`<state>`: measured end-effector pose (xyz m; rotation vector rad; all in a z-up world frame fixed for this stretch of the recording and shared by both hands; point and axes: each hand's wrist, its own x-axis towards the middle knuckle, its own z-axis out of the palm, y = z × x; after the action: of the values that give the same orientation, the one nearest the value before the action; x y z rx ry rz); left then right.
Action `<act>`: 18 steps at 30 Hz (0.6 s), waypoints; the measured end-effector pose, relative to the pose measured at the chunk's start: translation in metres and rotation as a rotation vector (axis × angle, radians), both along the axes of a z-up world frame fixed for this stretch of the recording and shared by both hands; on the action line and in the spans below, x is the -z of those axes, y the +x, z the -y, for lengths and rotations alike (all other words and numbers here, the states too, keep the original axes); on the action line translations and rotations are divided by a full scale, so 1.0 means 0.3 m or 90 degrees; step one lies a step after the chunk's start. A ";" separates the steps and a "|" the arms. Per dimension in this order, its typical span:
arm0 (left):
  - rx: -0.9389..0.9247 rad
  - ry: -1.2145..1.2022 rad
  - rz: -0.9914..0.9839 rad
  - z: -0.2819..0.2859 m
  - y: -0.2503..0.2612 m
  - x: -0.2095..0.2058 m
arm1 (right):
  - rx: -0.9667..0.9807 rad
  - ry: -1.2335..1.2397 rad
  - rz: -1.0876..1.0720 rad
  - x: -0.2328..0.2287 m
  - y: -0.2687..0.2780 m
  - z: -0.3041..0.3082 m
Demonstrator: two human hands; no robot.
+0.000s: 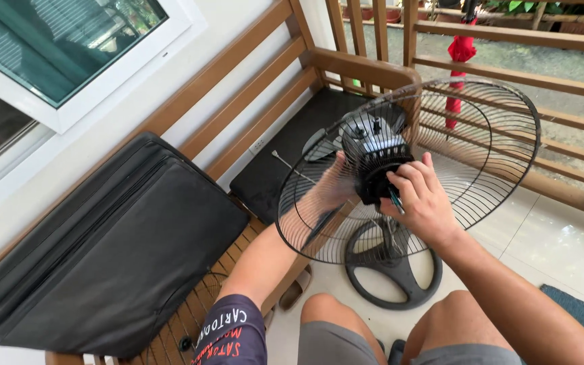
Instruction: The person assembles a pedestal fan by attaching the motor housing to the stand, then securing the front wire cage with a screwdriver. The person repeatedly tightens the central nut to lock the cage in place.
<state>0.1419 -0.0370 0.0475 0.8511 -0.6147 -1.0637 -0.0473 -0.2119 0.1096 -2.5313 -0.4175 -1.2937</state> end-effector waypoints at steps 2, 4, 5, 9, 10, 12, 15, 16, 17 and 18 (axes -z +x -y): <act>-0.043 -0.042 -0.025 0.014 -0.094 -0.062 | -0.018 0.002 -0.005 -0.004 -0.017 0.011; -0.092 -0.056 -0.009 0.022 -0.169 -0.121 | -0.048 -0.010 -0.008 -0.007 -0.038 0.022; -0.120 -0.048 0.025 0.007 -0.191 -0.145 | -0.045 -0.024 -0.014 -0.007 -0.051 0.019; -0.153 -0.120 0.039 -0.008 -0.224 -0.118 | -0.052 -0.029 -0.013 0.000 -0.078 0.009; -0.157 -0.103 -0.004 -0.010 -0.222 -0.091 | -0.059 -0.020 -0.009 0.007 -0.082 0.012; -0.167 -0.075 -0.087 -0.009 -0.217 -0.037 | -0.064 -0.013 0.004 0.028 -0.086 0.008; -0.240 -0.166 -0.071 0.021 -0.248 0.005 | -0.056 -0.016 0.032 0.051 -0.083 0.012; -0.247 -0.156 -0.059 0.032 -0.233 -0.003 | -0.051 -0.017 0.042 0.056 -0.080 0.014; -0.256 -0.141 -0.057 0.036 -0.236 -0.002 | -0.042 -0.005 0.043 0.067 -0.085 0.011; -0.265 -0.126 -0.055 0.038 -0.244 0.000 | -0.033 0.007 0.045 0.075 -0.081 0.005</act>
<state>0.0687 -0.0484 0.0476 0.7157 -0.4357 -0.6464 -0.0718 -0.2135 0.0872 -2.4543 -0.4860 -1.3659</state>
